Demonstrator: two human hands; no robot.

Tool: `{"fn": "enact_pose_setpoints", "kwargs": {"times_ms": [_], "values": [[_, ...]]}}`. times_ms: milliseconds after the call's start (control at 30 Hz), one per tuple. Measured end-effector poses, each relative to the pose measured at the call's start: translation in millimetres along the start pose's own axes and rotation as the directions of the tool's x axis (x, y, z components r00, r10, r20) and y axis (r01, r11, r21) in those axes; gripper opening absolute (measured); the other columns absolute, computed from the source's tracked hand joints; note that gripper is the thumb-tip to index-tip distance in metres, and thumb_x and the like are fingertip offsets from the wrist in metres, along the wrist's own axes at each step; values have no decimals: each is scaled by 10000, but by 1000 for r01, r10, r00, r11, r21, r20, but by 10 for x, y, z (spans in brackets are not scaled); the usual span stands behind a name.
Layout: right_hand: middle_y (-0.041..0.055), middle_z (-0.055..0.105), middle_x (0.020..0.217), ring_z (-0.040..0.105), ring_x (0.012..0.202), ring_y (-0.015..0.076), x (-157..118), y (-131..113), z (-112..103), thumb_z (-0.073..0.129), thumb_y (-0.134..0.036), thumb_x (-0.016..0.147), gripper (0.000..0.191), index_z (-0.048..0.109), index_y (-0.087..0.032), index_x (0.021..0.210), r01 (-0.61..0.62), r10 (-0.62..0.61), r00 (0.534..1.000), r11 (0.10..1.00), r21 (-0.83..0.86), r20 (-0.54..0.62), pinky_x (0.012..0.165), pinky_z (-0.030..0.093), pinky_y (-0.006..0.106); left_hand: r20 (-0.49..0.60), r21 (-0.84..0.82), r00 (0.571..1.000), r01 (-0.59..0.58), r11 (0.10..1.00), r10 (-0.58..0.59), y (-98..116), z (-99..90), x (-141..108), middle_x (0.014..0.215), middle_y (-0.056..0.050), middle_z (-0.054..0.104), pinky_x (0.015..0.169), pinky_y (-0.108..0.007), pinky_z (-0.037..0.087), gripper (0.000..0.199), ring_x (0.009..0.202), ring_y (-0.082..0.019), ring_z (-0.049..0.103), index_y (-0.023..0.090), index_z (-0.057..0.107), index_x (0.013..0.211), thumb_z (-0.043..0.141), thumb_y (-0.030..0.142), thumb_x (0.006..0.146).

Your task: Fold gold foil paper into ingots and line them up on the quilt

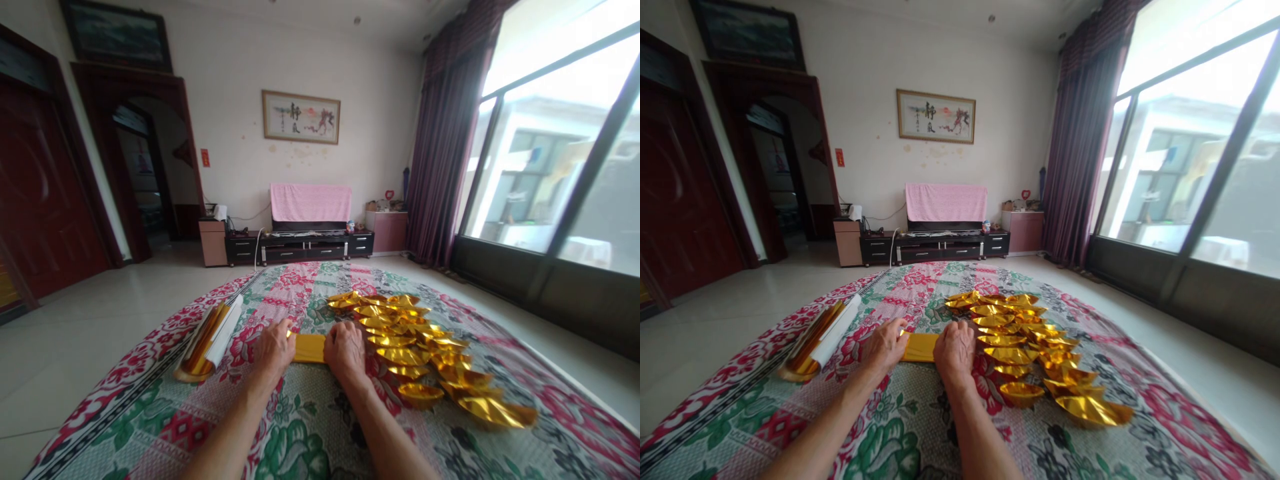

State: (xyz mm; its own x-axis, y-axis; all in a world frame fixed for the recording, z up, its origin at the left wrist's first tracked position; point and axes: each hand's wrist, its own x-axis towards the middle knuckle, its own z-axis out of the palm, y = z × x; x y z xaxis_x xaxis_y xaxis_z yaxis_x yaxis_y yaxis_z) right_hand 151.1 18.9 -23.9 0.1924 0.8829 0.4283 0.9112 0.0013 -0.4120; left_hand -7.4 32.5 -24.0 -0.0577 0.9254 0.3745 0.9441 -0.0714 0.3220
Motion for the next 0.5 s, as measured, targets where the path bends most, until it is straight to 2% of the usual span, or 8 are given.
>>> {"fn": "enact_pose_setpoints", "kwargs": {"times_ms": [167,300,500], "values": [[87,551,965,477,866,206,0,19,44,475,-199,775,203,593,-180,939,12,-12,1000,1000,26,-7,737,315,286,-15,-4,999,-49,999,49,12,-22,-22,879,-42,591,680,-244,392,152,820,-167,565,241,617,890,495,265,804],[76,537,981,471,855,203,-5,9,34,435,-229,825,184,613,-213,867,58,-57,997,998,-18,47,694,308,291,6,-23,995,-102,995,102,11,-23,-27,872,-43,576,730,-242,385,180,845,-160,546,230,643,808,465,248,826],[98,553,958,478,869,218,-2,-1,24,405,-255,848,244,638,-186,820,55,-50,995,996,-64,82,700,319,303,41,25,993,-115,993,114,-19,2,-24,918,-45,575,740,-252,376,217,878,-171,526,239,649,855,438,291,855]]}}
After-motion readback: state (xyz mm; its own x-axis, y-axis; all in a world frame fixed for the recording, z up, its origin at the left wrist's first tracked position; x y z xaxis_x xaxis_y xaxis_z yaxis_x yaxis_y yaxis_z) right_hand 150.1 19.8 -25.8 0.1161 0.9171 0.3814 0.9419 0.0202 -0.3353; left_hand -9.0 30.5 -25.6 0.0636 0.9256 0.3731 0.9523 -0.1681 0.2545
